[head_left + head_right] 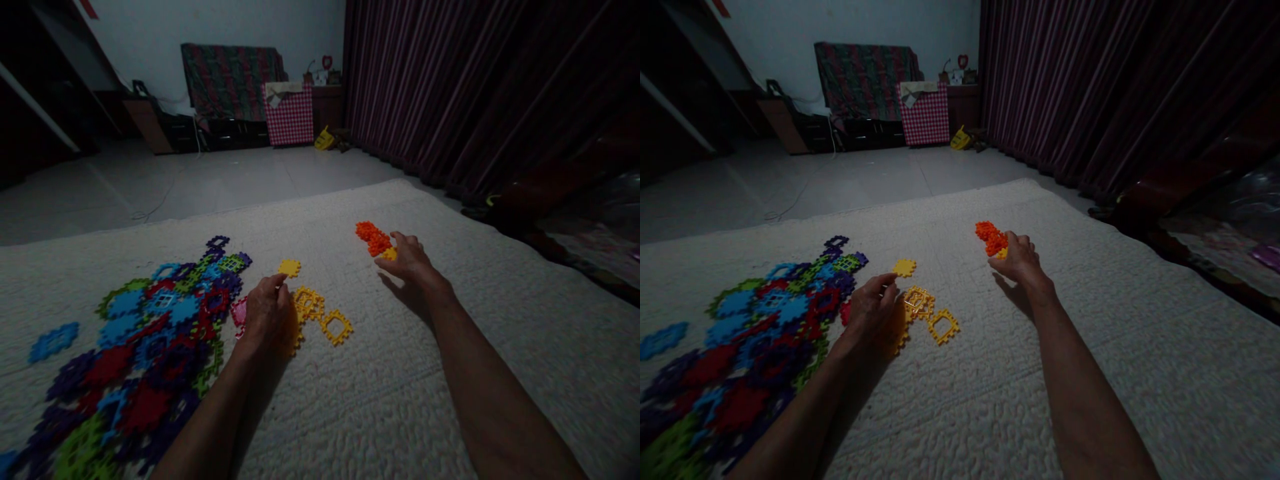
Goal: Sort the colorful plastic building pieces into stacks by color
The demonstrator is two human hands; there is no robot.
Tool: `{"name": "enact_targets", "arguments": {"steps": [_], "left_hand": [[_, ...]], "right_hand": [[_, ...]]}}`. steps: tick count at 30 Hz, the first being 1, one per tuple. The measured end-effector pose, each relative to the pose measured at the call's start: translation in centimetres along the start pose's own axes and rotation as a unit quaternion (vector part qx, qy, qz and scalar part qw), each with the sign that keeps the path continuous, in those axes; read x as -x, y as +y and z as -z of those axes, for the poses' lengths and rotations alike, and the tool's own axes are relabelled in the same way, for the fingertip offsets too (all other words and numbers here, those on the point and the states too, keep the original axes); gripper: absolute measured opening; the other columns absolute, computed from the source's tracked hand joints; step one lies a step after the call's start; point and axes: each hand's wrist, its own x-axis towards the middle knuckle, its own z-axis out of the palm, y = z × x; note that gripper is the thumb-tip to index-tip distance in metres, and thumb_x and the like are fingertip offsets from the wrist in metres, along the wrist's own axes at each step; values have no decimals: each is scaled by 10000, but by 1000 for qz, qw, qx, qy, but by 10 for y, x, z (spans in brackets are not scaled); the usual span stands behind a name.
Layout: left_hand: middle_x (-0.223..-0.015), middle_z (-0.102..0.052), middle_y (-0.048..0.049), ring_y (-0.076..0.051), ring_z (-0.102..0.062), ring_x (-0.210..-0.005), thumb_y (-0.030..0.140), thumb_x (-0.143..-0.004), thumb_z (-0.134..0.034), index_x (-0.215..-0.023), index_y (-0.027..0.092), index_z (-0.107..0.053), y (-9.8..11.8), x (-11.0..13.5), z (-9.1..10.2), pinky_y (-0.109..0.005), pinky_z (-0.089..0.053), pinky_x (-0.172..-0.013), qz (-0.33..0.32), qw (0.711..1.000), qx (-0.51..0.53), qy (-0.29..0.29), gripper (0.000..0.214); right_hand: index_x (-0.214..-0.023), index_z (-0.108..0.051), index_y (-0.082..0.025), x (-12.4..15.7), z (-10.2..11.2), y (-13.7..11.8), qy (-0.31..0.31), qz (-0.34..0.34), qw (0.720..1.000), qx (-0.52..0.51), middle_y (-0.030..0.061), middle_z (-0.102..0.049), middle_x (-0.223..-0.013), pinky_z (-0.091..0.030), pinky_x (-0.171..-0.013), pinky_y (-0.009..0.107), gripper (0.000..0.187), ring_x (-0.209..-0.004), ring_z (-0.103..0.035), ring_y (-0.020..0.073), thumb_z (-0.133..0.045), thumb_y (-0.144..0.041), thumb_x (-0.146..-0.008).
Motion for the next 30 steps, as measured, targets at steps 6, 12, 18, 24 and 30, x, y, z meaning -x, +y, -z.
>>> {"name": "enact_targets", "arguments": {"steps": [6, 12, 18, 24, 30], "left_hand": [[-1060, -728, -86, -214, -684, -982, 187, -879, -546, -1151, 185, -713, 3, 3, 2, -336, -514, -915, -17, 995, -91, -37, 318], [-1067, -704, -85, -209, -650, -1015, 202, -911, -519, -1101, 195, -713, 7, 7, -1, -316, -489, -891, -44, 984, -153, -77, 271], [-980, -703, -73, -203, -650, -930, 188, -933, -461, -1085, 202, -684, 3, 4, -2, -321, -474, -836, -12, 986, -157, -58, 270], [-1002, -695, -88, -213, -645, -951, 188, -918, -489, -1079, 184, -668, 0, 5, -5, -326, -471, -844, -18, 985, -161, -59, 240], [-1022, -688, -86, -210, -640, -987, 188, -922, -482, -1075, 186, -662, 0, 5, -7, -310, -470, -858, -29, 985, -161, -55, 236]], "right_hand": [[-1176, -641, -212, 42, -38, -93, -193, 194, 953, -130, 96, -669, -1062, -516, -845, 353, 347, -925, -628, 207, -602, -233, -832], [-1319, -546, -132, 36, -81, -145, -199, 244, 942, -117, 156, -578, -1336, -414, -1051, 368, 440, -1229, -531, 225, -538, -192, -883], [-1297, -568, -201, 8, -95, -183, -236, 211, 948, -23, 124, -562, -1329, -425, -1014, 405, 530, -1201, -520, 279, -682, -370, -808], [-1105, -667, -205, 7, -86, -174, -226, 232, 946, 26, 104, -629, -1115, -450, -909, 348, 321, -1043, -572, 252, -644, -319, -806], [-1013, -676, -199, 21, -45, -117, -208, 203, 957, 9, 87, -647, -1008, -446, -810, 318, 254, -920, -587, 226, -670, -307, -784]]}}
